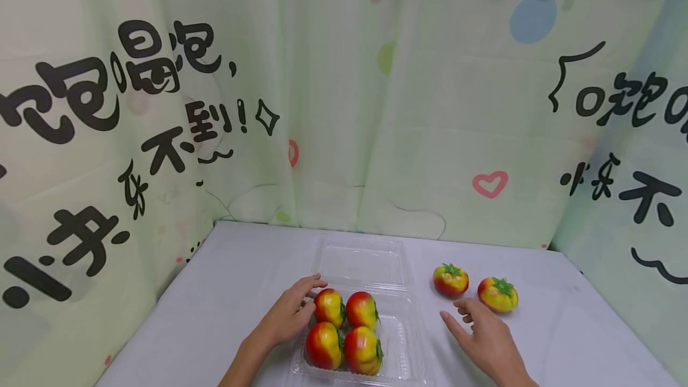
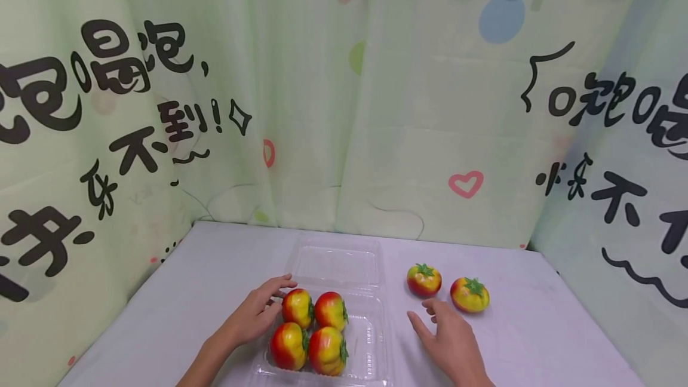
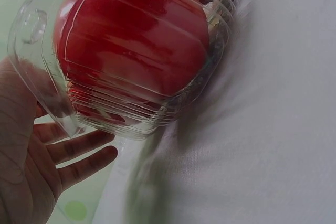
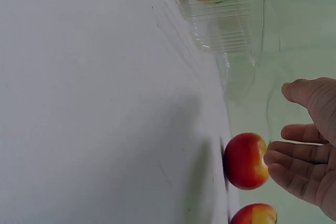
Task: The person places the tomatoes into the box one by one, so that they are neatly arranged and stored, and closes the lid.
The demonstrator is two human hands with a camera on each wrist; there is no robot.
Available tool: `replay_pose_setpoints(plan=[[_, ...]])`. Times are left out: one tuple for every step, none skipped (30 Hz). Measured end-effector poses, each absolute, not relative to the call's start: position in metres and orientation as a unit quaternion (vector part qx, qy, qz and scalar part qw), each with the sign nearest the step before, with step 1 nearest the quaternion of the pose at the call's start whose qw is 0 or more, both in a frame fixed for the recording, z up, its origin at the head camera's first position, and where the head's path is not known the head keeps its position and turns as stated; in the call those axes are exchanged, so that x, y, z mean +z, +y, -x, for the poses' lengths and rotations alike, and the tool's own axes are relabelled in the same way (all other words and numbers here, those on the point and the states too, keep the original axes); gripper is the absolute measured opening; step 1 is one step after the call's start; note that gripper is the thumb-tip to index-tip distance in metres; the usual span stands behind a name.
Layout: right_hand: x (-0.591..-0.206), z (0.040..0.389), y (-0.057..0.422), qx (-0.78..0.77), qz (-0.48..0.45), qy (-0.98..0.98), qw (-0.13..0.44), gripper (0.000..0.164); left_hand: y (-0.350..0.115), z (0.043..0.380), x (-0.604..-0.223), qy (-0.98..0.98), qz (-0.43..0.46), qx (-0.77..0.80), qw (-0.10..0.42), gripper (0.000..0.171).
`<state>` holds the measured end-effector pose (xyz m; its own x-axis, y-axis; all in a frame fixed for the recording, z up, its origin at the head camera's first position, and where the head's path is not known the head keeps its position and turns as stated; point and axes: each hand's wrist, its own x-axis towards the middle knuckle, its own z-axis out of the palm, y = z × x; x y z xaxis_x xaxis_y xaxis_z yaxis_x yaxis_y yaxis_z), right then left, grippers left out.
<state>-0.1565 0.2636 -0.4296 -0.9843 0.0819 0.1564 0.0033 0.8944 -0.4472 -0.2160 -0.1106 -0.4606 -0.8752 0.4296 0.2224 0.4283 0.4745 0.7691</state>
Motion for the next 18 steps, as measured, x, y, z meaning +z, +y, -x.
replay_pose_setpoints(plan=[[-0.430,0.157,0.265,0.228,0.022,-0.969,0.087,0.045,-0.111,0.216,-0.460,0.859,-0.250,0.448,0.001,0.045],[-0.430,0.157,0.266,0.227,0.022,-0.970,0.089,0.045,-0.111,0.216,-0.460,0.859,-0.250,0.447,0.000,0.045],[-0.430,0.158,0.267,0.227,0.023,-0.970,0.089,0.044,-0.111,0.216,-0.460,0.859,-0.250,0.448,-0.001,0.045],[-0.430,0.158,0.268,0.226,0.023,-0.970,0.090,0.044,-0.111,0.216,-0.460,0.858,-0.250,0.448,-0.002,0.045],[-0.431,0.159,0.269,0.227,0.024,-0.969,0.091,0.043,-0.111,0.216,-0.460,0.858,-0.250,0.448,-0.003,0.045],[-0.431,0.159,0.270,0.227,0.024,-0.969,0.091,0.043,-0.111,0.216,-0.460,0.859,-0.249,0.448,-0.003,0.045],[-0.431,0.159,0.271,0.227,0.024,-0.969,0.093,0.042,-0.111,0.216,-0.460,0.859,-0.250,0.448,-0.004,0.045],[-0.431,0.159,0.272,0.228,0.025,-0.969,0.095,0.042,-0.111,0.216,-0.460,0.859,-0.249,0.448,-0.004,0.045],[-0.432,0.160,0.274,0.227,0.025,-0.969,0.096,0.042,-0.111,0.216,-0.460,0.859,-0.250,0.447,-0.004,0.045],[-0.432,0.160,0.275,0.227,0.026,-0.969,0.098,0.042,-0.111,0.216,-0.460,0.859,-0.250,0.447,-0.004,0.045],[-0.432,0.160,0.276,0.229,0.025,-0.968,0.101,0.041,-0.111,0.216,-0.460,0.859,-0.251,0.447,-0.004,0.045],[-0.433,0.160,0.277,0.229,0.025,-0.968,0.103,0.041,-0.111,0.216,-0.460,0.859,-0.251,0.447,-0.004,0.045],[-0.433,0.160,0.278,0.229,0.025,-0.967,0.105,0.042,-0.111,0.216,-0.460,0.858,-0.252,0.448,-0.004,0.045],[-0.433,0.161,0.279,0.229,0.024,-0.967,0.106,0.042,-0.111,0.216,-0.460,0.858,-0.253,0.448,-0.004,0.044],[-0.433,0.162,0.279,0.228,0.025,-0.968,0.106,0.043,-0.111,0.216,-0.461,0.857,-0.253,0.448,-0.004,0.045],[-0.433,0.162,0.280,0.229,0.025,-0.967,0.109,0.043,-0.111,0.216,-0.461,0.857,-0.254,0.448,-0.004,0.045],[-0.433,0.162,0.281,0.228,0.026,-0.967,0.109,0.044,-0.111,0.216,-0.461,0.857,-0.254,0.448,-0.005,0.045],[-0.432,0.163,0.282,0.226,0.026,-0.968,0.108,0.045,-0.111,0.216,-0.461,0.857,-0.254,0.448,-0.005,0.045]])
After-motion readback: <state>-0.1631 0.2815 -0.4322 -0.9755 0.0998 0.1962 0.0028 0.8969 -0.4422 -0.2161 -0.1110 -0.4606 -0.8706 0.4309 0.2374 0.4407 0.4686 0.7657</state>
